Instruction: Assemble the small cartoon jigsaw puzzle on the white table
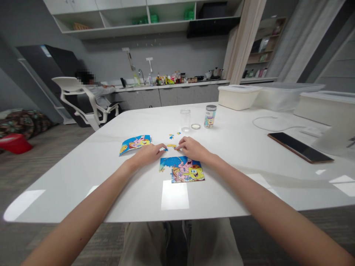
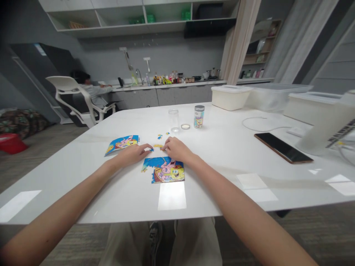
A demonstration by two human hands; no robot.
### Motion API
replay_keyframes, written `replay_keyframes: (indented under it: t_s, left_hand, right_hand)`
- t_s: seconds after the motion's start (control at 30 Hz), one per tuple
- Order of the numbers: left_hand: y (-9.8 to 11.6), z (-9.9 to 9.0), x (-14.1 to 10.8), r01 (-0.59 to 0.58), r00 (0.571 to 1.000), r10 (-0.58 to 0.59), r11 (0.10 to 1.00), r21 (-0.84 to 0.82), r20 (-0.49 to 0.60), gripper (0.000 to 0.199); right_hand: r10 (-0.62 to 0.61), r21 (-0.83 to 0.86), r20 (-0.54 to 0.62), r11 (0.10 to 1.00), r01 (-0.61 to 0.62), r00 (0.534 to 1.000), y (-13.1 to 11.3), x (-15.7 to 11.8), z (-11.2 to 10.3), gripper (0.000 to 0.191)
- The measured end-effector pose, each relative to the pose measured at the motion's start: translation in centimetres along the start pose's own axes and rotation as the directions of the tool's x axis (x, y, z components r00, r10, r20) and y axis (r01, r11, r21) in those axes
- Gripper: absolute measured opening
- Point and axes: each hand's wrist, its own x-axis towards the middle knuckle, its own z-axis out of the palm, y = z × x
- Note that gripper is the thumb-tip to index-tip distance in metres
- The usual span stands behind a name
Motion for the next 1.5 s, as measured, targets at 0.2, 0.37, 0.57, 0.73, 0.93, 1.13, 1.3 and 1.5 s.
replay_keyframes:
  t_s: [0.2, 0.37, 0.57, 0.73, 0.93, 1.13, 1.3, 1.5]
  left_hand:
    - [0.2, 0.2, 0.0, 0.0, 0.999, -0.001, 1.0, -0.026, -0.034, 0.03]
    - [0.2, 0.2, 0.0, 0.013, 0.999, -0.014, 1.0, -0.012, -0.035, 0.03]
    - [0.8, 0.0, -0.1, -0.02, 1.0, 0.018, 0.996, -0.088, -0.026, 0.031]
    - [0.8, 0.1, 0.2, 0.005, 1.0, -0.007, 0.992, -0.123, -0.018, 0.035]
    - [0.6, 0.2, 0.5, -0.009, 1.0, 0.007, 0.985, -0.174, -0.01, 0.029]
    - [0.5, 0.3, 0.7, -0.018, 0.999, 0.012, 0.985, -0.171, -0.038, 0.028]
    - [0.3, 0.5, 0.9, -0.022, 0.999, 0.016, 0.981, -0.191, -0.035, 0.029]
    - [0.7, -0.2, 0.9, -0.008, 1.0, 0.008, 0.979, -0.202, -0.002, 0.028]
  right_hand:
    - [0.064, -0.005, -0.042, 0.998, -0.064, 0.997, 0.7, -0.1, -0.3, 0.031]
    - [0.138, -0.04, -0.057, 0.989, -0.14, 0.989, 1.0, -0.1, -0.3, 0.027]
    - [0.139, -0.04, -0.092, 0.989, -0.143, 0.986, 2.2, -0.4, 0.0, 0.018]
    - [0.082, -0.004, -0.088, 0.997, -0.082, 0.993, 3.0, -0.4, 0.4, 0.018]
    - [0.085, 0.05, -0.08, 0.995, -0.082, 0.993, 3.0, -0.3, 0.4, 0.012]
    - [0.093, 0.071, -0.086, 0.994, -0.087, 0.992, 2.3, -0.5, 0.0, 0.017]
    - [0.119, 0.088, -0.083, 0.99, -0.111, 0.989, 2.1, -0.6, -0.1, 0.018]
    - [0.094, 0.126, -0.097, 0.989, -0.082, 0.991, 2.1, -0.7, 0.0, 0.023]
